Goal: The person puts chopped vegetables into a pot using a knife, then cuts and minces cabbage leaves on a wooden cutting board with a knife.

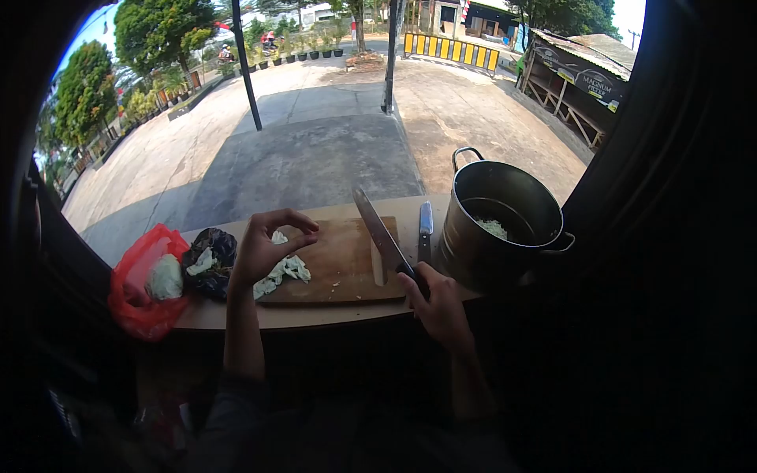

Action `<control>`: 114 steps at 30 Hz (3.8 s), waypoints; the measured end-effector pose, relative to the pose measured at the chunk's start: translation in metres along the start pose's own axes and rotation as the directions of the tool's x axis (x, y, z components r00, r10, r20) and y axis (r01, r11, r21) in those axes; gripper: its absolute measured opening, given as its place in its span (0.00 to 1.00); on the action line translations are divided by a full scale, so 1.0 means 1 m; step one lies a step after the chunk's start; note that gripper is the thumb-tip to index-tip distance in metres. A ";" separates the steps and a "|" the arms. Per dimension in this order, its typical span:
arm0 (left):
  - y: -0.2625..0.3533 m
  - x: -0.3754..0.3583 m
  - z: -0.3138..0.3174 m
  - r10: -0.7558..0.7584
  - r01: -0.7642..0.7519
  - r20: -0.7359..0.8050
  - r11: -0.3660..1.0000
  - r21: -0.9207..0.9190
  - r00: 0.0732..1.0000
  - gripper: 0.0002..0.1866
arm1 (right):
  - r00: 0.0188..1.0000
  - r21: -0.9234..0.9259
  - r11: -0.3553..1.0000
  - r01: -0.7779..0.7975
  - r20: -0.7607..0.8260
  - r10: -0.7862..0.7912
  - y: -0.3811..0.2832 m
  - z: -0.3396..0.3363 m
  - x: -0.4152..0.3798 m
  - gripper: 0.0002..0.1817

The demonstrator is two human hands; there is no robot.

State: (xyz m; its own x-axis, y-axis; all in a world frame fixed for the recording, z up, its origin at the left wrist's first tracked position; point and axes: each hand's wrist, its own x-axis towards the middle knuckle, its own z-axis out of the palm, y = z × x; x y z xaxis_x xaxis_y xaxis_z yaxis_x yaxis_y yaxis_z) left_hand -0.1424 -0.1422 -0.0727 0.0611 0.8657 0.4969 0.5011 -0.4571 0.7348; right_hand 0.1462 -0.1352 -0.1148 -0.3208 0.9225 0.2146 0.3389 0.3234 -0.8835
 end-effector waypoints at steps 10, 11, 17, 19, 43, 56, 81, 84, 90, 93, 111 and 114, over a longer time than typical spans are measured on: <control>-0.093 -0.061 -0.013 0.027 -0.087 0.217 0.959 0.270 0.976 0.13 | 0.956 0.123 0.971 -0.206 0.237 0.173 0.020 0.099 -0.007 0.16; -0.102 -0.059 -0.010 0.026 -0.086 0.216 0.959 0.270 0.976 0.13 | 0.956 0.122 0.971 -0.207 0.238 0.174 0.020 0.101 -0.007 0.16; -0.113 -0.048 -0.003 -0.028 -0.084 0.328 0.942 0.324 0.944 0.15 | 0.964 0.162 0.959 -0.231 0.171 0.203 0.025 0.103 -0.011 0.18; -0.113 -0.046 0.003 0.057 -0.157 0.314 0.940 0.304 0.948 0.13 | 0.952 0.139 0.948 -0.287 0.153 0.266 0.013 0.099 -0.015 0.18; -0.094 -0.085 0.065 0.091 -0.073 -0.068 0.970 0.232 0.994 0.07 | 0.945 -0.729 0.684 0.036 0.248 0.214 -0.025 0.115 0.023 0.14; -0.097 -0.086 0.064 0.086 -0.068 -0.069 0.972 0.223 0.994 0.08 | 0.946 -0.734 0.679 -0.011 0.213 0.245 -0.014 0.143 0.019 0.14; -0.098 -0.087 0.062 0.085 -0.071 -0.063 0.977 0.202 0.994 0.09 | 0.933 -0.721 0.687 -0.087 0.183 0.309 -0.020 0.148 0.021 0.16; -0.096 -0.087 0.063 0.065 -0.052 -0.062 0.981 0.187 0.996 0.09 | 0.943 -0.709 0.700 -0.082 0.172 0.284 -0.014 0.147 0.033 0.16; -0.092 -0.087 0.062 0.082 -0.056 -0.119 0.977 0.208 0.989 0.09 | 0.939 -0.714 0.686 -0.139 0.125 0.320 -0.016 0.160 0.022 0.15; -0.092 -0.089 0.062 0.045 -0.021 -0.109 0.978 0.208 0.993 0.09 | 0.951 -0.689 0.724 -0.042 0.195 0.241 -0.010 0.145 0.037 0.15; -0.091 -0.088 0.061 -0.069 0.082 -0.142 0.993 0.087 0.987 0.14 | 0.940 -0.677 0.733 -0.066 0.204 0.272 -0.019 0.145 0.030 0.17; -0.091 -0.087 0.060 -0.031 0.048 -0.150 0.993 0.107 0.988 0.13 | 0.921 -0.715 0.694 -0.084 0.210 0.327 -0.025 0.153 0.017 0.16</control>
State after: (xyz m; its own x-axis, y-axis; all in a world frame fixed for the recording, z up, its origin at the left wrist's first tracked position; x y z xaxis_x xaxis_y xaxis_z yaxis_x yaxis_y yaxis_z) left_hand -0.1414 -0.1642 -0.2104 -0.0848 0.8392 0.5371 0.5931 -0.3907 0.7040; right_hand -0.0029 -0.1597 -0.1526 -0.3705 0.9114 -0.1792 0.8943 0.2979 -0.3339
